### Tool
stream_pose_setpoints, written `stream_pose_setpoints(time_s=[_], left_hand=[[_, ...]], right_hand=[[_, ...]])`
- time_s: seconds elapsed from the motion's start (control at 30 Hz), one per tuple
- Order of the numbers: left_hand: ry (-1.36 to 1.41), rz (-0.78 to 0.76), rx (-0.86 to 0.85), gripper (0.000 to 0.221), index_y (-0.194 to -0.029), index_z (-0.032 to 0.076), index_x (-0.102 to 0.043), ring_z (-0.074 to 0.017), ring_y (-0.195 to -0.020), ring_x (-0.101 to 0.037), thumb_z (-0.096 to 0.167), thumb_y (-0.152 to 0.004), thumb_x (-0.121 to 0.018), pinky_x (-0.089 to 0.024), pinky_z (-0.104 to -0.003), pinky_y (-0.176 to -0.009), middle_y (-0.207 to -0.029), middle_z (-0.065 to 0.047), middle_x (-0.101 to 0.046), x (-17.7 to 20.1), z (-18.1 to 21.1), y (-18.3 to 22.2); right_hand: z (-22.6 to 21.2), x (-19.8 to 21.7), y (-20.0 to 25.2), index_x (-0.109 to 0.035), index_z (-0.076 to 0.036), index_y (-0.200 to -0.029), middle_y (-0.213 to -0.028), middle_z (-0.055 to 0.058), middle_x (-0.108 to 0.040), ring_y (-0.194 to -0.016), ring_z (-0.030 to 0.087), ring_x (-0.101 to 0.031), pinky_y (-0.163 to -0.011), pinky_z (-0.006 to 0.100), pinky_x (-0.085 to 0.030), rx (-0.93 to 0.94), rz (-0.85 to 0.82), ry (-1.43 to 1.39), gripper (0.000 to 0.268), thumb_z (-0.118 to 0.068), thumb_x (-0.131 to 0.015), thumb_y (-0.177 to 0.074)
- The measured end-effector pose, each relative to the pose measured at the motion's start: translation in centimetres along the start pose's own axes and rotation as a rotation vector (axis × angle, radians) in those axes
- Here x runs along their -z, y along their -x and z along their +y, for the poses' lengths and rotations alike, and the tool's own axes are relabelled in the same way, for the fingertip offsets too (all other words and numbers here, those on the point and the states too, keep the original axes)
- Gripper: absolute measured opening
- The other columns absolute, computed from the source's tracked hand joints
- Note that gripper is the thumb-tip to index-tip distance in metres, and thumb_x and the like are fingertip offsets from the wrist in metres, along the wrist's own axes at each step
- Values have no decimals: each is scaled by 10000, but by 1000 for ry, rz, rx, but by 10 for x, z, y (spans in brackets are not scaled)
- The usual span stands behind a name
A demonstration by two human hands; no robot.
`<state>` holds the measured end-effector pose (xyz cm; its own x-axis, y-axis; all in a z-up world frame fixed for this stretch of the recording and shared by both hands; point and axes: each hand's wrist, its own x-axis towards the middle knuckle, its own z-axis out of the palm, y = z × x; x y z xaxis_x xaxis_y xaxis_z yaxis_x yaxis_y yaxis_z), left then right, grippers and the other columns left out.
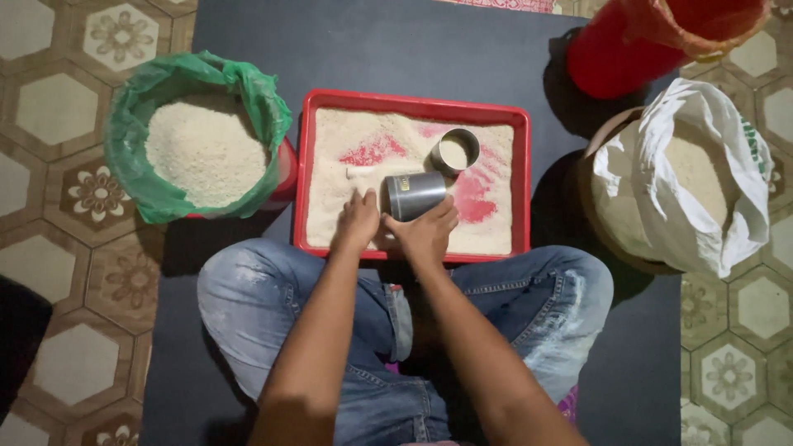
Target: Transferring rice from a central tray into multiple surrounding bags and buckets using various small cups as scoops.
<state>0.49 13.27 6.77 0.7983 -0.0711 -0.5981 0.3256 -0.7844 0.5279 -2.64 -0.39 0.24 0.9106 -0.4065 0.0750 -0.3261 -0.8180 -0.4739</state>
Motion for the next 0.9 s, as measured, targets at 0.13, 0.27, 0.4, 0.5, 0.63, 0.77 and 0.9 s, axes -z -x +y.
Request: stream_pose_setpoints(time_s=[0.13,0.27,0.4,0.5,0.63,0.77,0.9], left_hand=[[421,-32,65,669,-1571,-6,-361,-467,-1526,-278,413,-1079,-185,-213,-573,-1254,-1676,-280,-228,5,16,20],[746,-70,-71,743,-1554,-131,-294,-469,-1550,-188,422,-1059,-268,-105,-555,-1301,-1639,-356,-215,11,41,30],[1152,-168,-99,654,-1600,99,-381,-503,-1500,-261,461,-1062,-472,-279,-519,-1238,-1695,-196,-213,-18,25,-2],[1308,-212,-198,559,-1585,115,-424,-428,-1488,-354,342,-1075,-394,-324,-556,-1200,-1660,-199,-337,-37,18,-23],[1398,-159,-253,551,-1539,44,-464,-475,-1413,-458,331,-1070,-413,-432,-593,-1114,-1593,-286,-394,-43,12,-34],[1394,11,-179,561,-1459,-28,-518,-460,-1244,-601,348,-1053,-424,-539,-572,-1010,-1490,-308,-498,-31,13,-22],[1207,165,-135,504,-1355,54,-635,-365,-1120,-685,412,-1047,-461,-587,-492,-935,-1339,-222,-648,-40,2,-43]], right_hand=[[6,8,-8,-326,47,-1410,-1245,266,-482,-1199,505,-545,-999,551,-521,-30,-62,-93,1387,-625,-979,-387],[5,34,-22,-330,40,-1427,-1314,309,-496,-1253,505,-541,-1080,564,-463,-186,-147,-286,1297,-469,-1015,-450],[39,30,-40,-399,-6,-1382,-1116,249,-665,-929,374,-733,-729,468,-609,-554,-305,-564,1102,-480,-996,-588],[52,29,-45,-441,-11,-1331,-891,208,-711,-694,293,-723,-499,418,-573,-673,-351,-750,940,-453,-952,-679],[71,47,-52,-495,15,-1270,-844,219,-679,-655,302,-701,-435,411,-585,-720,-357,-845,849,-394,-953,-684],[51,101,-58,-310,39,-1462,-1202,295,-570,-1054,372,-615,-775,479,-550,-595,-255,-690,1127,-448,-971,-691],[30,143,-79,-296,31,-1500,-1412,333,-493,-1350,459,-504,-1130,537,-406,-347,-59,-472,1178,-379,-1010,-659]])
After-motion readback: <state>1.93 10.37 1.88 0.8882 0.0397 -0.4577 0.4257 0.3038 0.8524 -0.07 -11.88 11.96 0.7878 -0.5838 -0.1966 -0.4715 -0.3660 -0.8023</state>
